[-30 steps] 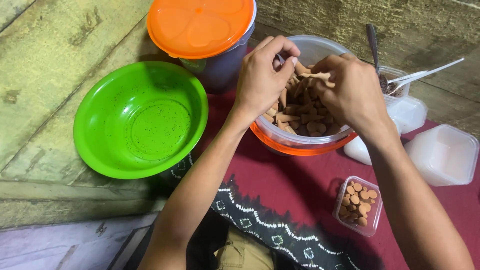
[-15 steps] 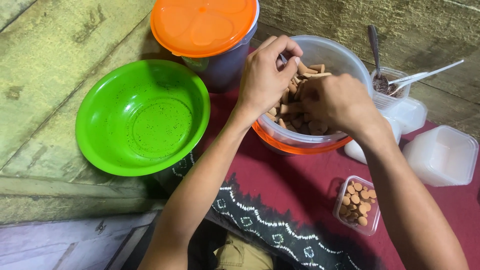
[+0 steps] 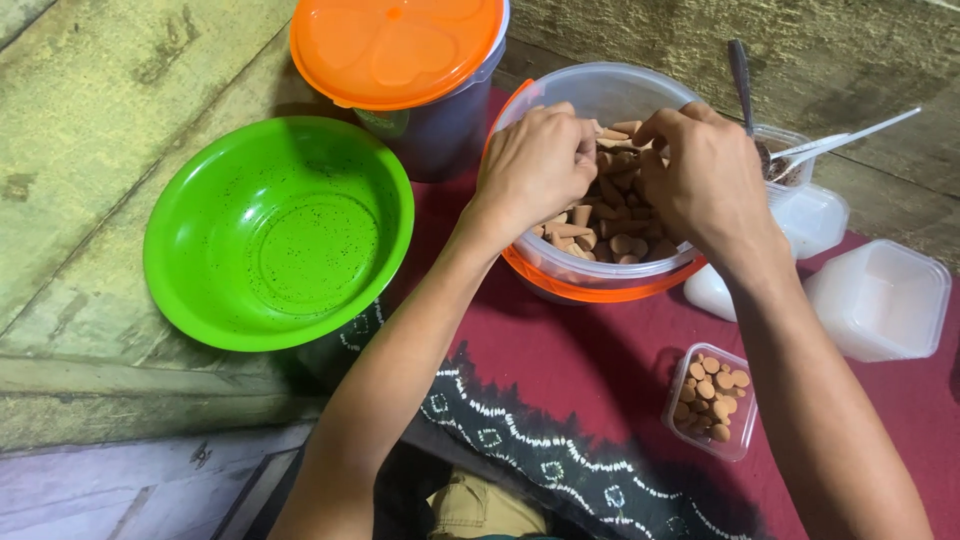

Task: The person sorts small, brown, cone-shaped clay pieces from a large bucket into a small, clear plastic container. They use both hands to pick up the pieces and arrange them neatly inside the container.

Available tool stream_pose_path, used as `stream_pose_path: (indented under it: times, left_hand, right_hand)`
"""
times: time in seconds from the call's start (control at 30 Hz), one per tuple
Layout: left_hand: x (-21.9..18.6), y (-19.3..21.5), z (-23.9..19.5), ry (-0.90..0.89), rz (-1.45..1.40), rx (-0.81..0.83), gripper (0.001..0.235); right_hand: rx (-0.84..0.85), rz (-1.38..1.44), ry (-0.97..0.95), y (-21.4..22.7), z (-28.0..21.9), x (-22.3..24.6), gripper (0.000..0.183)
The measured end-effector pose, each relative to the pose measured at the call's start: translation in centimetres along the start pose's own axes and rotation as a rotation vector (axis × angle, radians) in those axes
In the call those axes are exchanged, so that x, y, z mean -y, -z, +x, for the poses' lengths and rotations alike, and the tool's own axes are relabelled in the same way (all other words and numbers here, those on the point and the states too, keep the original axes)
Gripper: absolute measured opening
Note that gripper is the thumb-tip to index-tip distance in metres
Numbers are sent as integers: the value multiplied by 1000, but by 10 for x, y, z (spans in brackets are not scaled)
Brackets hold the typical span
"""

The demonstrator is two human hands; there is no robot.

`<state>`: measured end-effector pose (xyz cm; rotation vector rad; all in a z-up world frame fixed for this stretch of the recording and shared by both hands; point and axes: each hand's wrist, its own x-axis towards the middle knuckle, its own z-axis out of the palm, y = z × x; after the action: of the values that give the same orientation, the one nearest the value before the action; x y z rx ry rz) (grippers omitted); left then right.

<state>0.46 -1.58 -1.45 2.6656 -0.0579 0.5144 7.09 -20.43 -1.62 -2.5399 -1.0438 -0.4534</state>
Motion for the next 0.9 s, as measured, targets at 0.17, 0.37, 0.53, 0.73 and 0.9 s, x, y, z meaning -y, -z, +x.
stream_pose_path:
  times: [0.17,0.37,0.53,0.73,0.9]
  left_hand:
    - [-9,11,-2,-167,56,119,11]
    - [-13,12,0,-170,49,434,11]
    - [-19,20,2,-112,54,551,23]
    - [-13,13,5,-287,50,523,19]
    - [-7,10,4,-283,-221,305,13]
  right_hand:
    - [-24,61,0,3,-4,-1,26]
    - [-102,185,-3,5,-6,-5,27]
    - [-87,236,10,11,-6,-9,23]
    - [55,302,-51,29,-7,1,27]
    - [42,266,14,11,-10,-15,18]
